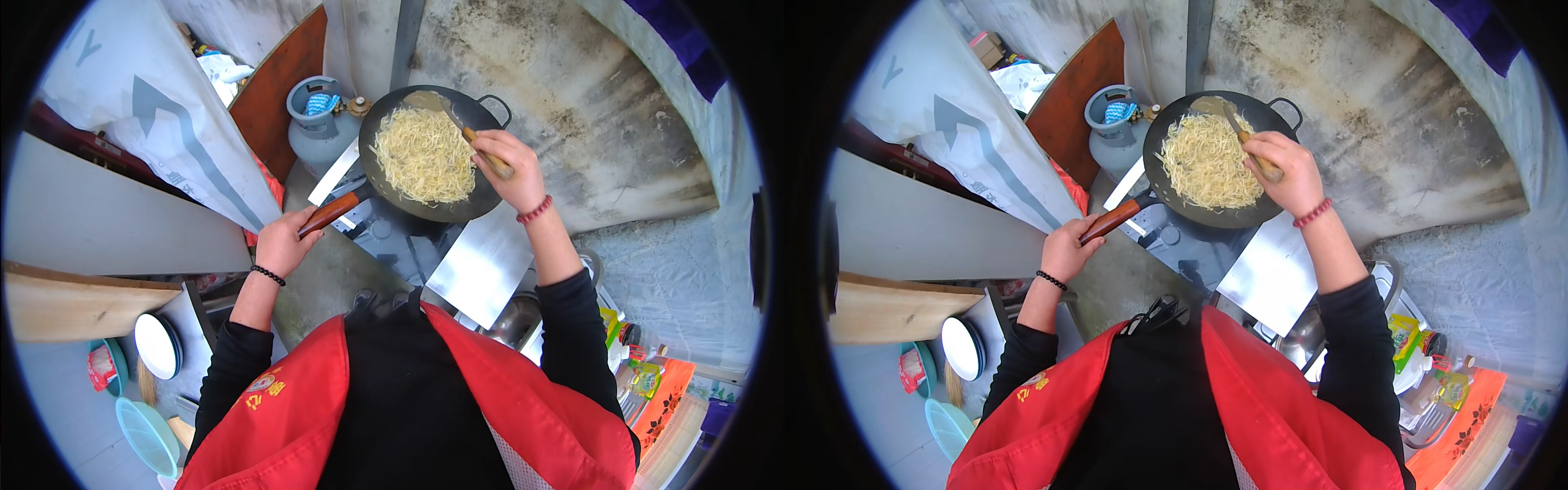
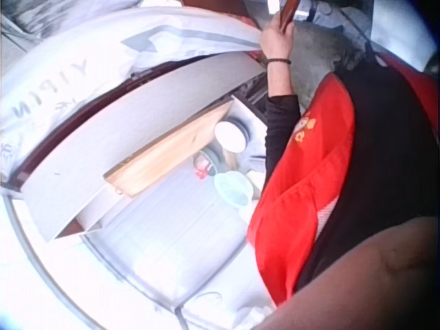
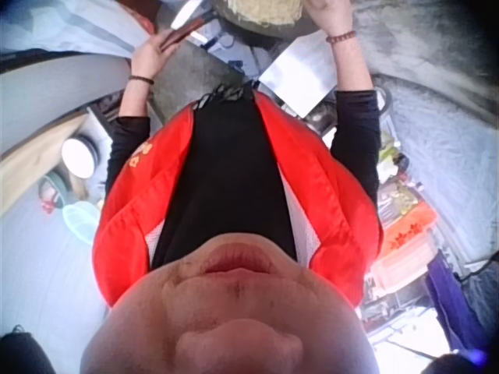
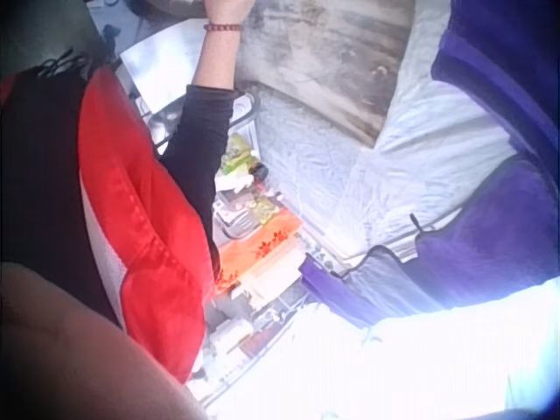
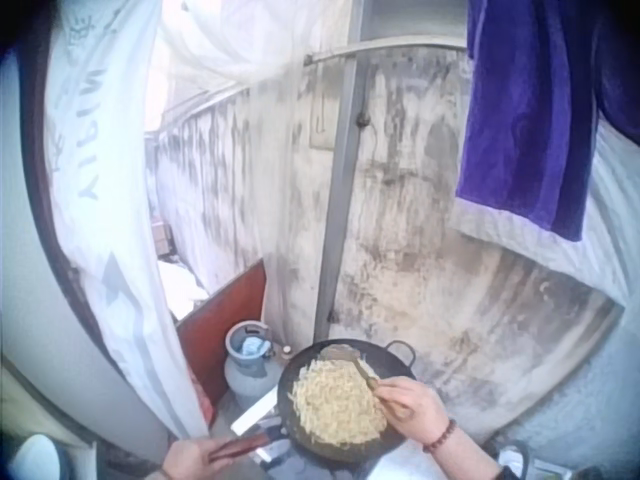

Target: The person stir-fries noodles in a wok over a gas burner, adding seasoning from a pouch and a liquid from a bottle, then transfers some noodles into a metal bowl. The person continues to stir-fry the remaining noodles in the wok.

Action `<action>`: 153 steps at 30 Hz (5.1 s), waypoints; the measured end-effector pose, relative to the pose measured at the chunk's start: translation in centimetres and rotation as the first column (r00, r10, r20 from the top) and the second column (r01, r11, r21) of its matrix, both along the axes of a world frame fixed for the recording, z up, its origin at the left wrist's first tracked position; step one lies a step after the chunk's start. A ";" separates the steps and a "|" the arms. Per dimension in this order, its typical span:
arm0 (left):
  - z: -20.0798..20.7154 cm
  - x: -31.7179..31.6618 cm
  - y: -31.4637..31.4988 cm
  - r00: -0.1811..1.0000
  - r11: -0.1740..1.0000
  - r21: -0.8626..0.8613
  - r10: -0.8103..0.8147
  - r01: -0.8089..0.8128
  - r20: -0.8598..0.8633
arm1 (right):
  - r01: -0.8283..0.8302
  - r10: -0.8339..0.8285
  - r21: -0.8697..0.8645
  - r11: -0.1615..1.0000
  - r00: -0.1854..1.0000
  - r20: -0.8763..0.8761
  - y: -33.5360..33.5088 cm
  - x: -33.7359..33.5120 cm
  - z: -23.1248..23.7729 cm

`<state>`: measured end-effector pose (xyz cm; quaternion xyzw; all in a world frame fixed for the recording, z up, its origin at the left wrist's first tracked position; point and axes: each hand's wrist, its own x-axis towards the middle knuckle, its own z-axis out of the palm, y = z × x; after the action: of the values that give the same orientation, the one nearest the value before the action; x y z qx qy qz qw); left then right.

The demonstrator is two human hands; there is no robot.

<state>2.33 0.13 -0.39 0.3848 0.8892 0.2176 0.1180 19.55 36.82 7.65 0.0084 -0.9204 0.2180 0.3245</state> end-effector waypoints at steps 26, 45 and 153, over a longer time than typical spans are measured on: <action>0.3 0.2 0.5 1.000 0.999 0.052 0.007 -0.005 -0.028 | 0.294 -0.548 -0.794 0.533 0.834 -0.059 2.3 11.3 -5.2; 0.5 0.6 2.7 0.980 0.939 0.345 0.052 0.017 -0.191 | 0.155 -0.710 -0.982 0.105 0.703 0.035 2.2 14.9 -4.6; 0.1 1.5 -1.2 0.995 0.994 0.064 0.088 -0.085 -0.041 | 0.191 -0.161 -0.448 0.873 0.981 0.103 3.6 7.2 -0.9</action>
<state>3.83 -1.09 -0.27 0.3541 0.9001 0.2417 0.0769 26.74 40.40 6.74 -0.1586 -0.8501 0.3977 0.3067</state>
